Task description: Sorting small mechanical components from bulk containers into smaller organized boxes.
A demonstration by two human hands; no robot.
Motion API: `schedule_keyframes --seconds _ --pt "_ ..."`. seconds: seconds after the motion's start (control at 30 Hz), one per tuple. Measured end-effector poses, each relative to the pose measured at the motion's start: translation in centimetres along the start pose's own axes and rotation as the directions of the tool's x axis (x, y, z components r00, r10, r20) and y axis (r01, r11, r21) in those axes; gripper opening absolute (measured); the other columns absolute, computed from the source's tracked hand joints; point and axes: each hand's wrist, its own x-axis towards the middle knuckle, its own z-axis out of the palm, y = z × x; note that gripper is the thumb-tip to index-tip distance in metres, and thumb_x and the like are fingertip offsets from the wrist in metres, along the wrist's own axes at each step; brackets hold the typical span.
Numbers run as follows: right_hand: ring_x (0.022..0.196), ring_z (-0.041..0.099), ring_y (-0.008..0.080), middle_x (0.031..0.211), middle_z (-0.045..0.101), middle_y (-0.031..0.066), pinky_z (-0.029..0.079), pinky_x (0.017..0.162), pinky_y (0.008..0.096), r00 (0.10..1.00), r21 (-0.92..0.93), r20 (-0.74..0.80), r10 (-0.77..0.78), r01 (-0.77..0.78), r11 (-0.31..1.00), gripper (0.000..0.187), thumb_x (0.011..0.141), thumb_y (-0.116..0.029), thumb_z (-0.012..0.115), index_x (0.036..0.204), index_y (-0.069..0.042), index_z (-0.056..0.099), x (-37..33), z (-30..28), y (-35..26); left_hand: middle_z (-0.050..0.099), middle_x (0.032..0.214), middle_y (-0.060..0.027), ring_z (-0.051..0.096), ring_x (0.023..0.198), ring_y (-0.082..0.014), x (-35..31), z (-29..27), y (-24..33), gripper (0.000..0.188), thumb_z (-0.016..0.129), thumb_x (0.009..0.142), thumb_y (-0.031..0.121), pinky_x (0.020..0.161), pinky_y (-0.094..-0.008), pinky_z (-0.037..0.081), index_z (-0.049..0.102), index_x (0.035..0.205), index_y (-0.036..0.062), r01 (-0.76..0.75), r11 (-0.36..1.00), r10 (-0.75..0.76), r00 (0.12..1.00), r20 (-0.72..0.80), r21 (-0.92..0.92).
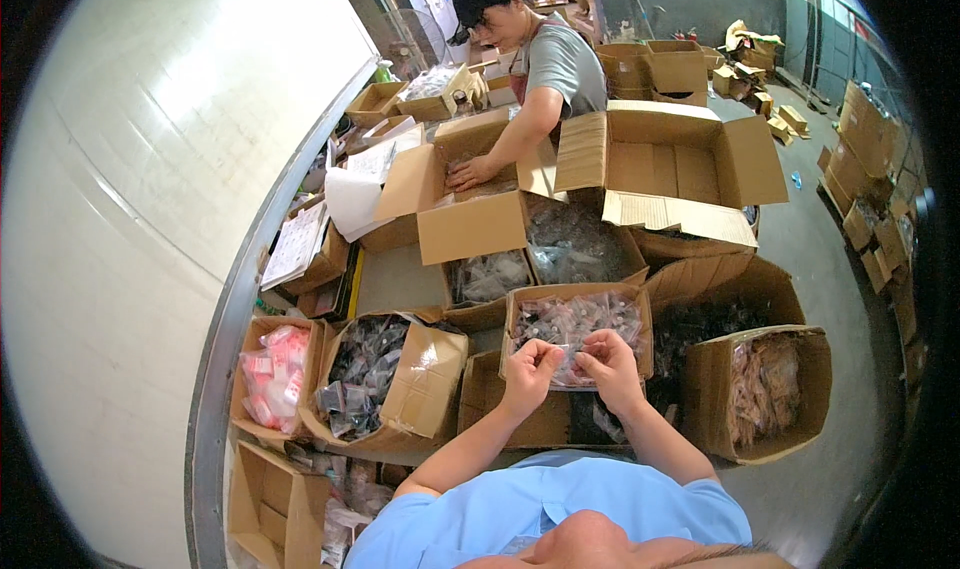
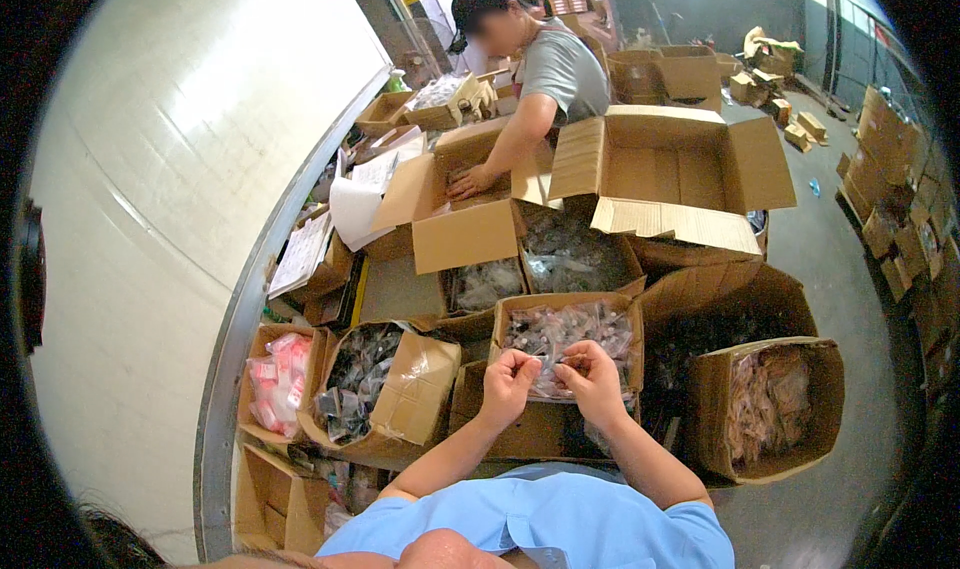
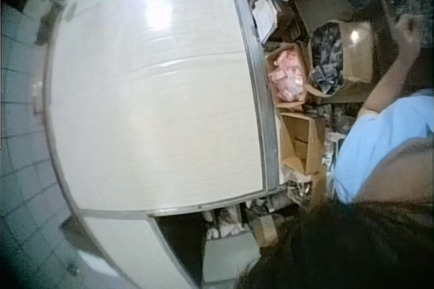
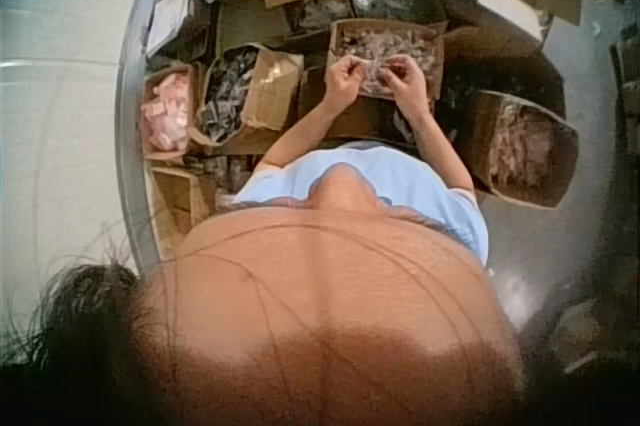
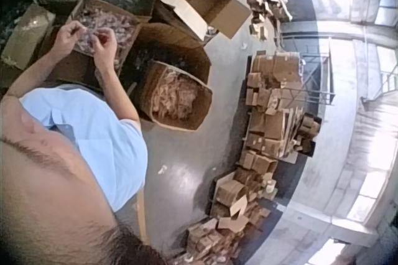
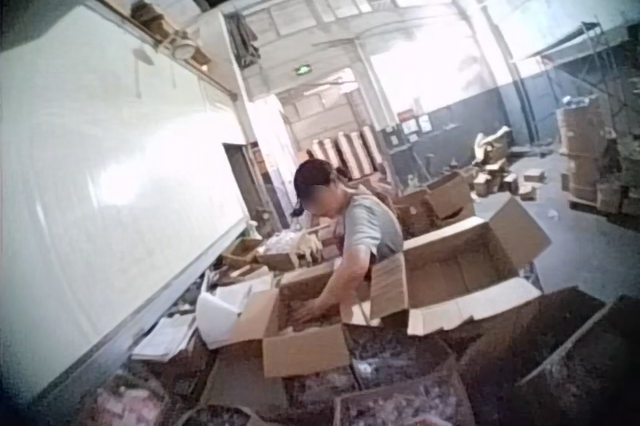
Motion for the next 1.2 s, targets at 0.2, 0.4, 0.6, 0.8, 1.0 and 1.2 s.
schedule_keyframes --seconds 0.2,0.4,0.6,0.8,1.0,1.2 --pt "0.063 0.059 0.0122 0.077 0.059 0.0065 0.053 0.061 0.0260 0.997 -0.017 0.046 0.055 -0.055 0.998 0.019 0.085 0.000 0.059 0.097 -0.003 0.045 0.6 0.9 0.0 0.047 0.064 0.0041 0.038 0.060 -0.0023 0.3 -0.2 -2.0 0.030 0.062 0.089 0.027 0.052 -0.0200 0.030 0.051 0.071 0.0058 0.118 0.942 -0.141 0.989 -0.049 -0.313" --pt "0.064 0.056 0.0098 0.073 0.059 0.0060 0.046 0.055 0.0249 0.998 -0.044 0.014 -0.056 0.056 0.997 0.019 0.085 -0.002 0.060 0.096 -0.002 0.045 1.6 1.0 0.2 0.048 0.066 0.0024 0.039 0.055 -0.0050 1.2 1.4 0.5 0.026 0.061 0.090 0.027 0.049 -0.0208 0.032 0.052 0.076 0.0070 0.282 0.741 -0.432 0.895 -0.110 -0.610" --pt "0.063 0.052 0.0091 0.070 0.056 0.0048 0.043 0.055 0.0250 0.989 -0.254 0.009 -0.145 0.143 0.957 0.019 0.082 -0.001 0.060 0.094 -0.002 0.045 3.1 2.3 0.7 0.052 0.068 0.0009 0.047 0.056 -0.0094 1.4 0.5 -2.2 0.018 0.060 0.090 0.027 0.054 -0.0231 0.040 0.055 0.082 0.0113 0.313 0.406 -0.407 0.903 0.137 -0.859" --pt "0.063 0.053 0.0111 0.073 0.059 0.0080 0.044 0.056 0.0270 0.985 -0.359 0.024 -0.171 0.168 0.918 0.019 0.082 -0.003 0.061 0.094 -0.002 0.047 5.5 2.2 -0.5 0.042 0.060 0.0028 0.042 0.051 -0.0114 2.8 1.1 -0.2 0.028 0.058 0.090 0.033 0.051 -0.0256 0.039 0.048 0.073 0.0134 0.402 0.386 -0.648 0.759 0.066 -0.830" --pt "0.065 0.056 0.0120 0.074 0.062 0.0100 0.044 0.058 0.0284 0.990 -0.375 0.087 -0.108 0.133 0.917 0.022 0.081 -0.003 0.062 0.097 -0.002 0.047 5.7 2.5 -0.3 0.052 0.072 -0.0018 0.051 0.062 -0.0133 2.5 0.2 -4.0 0.033 0.052 0.091 0.044 0.057 -0.0263 0.045 0.052 0.084 0.0121 0.393 0.295 -0.540 0.821 0.187 -0.871" --pt "0.070 0.061 0.0203 0.076 0.059 0.0115 0.046 0.061 0.0312 0.975 -0.618 0.086 -0.204 0.213 0.757 0.017 0.082 -0.002 0.058 0.095 -0.002 0.048 5.1 3.2 -2.4 0.051 0.110 -0.0091 0.055 0.087 -0.0182 2.9 0.9 -3.2 0.058 0.030 0.094 0.055 0.074 -0.0307 0.048 0.019 0.137 0.0162 0.405 0.247 -0.670 0.728 0.147 -0.880"
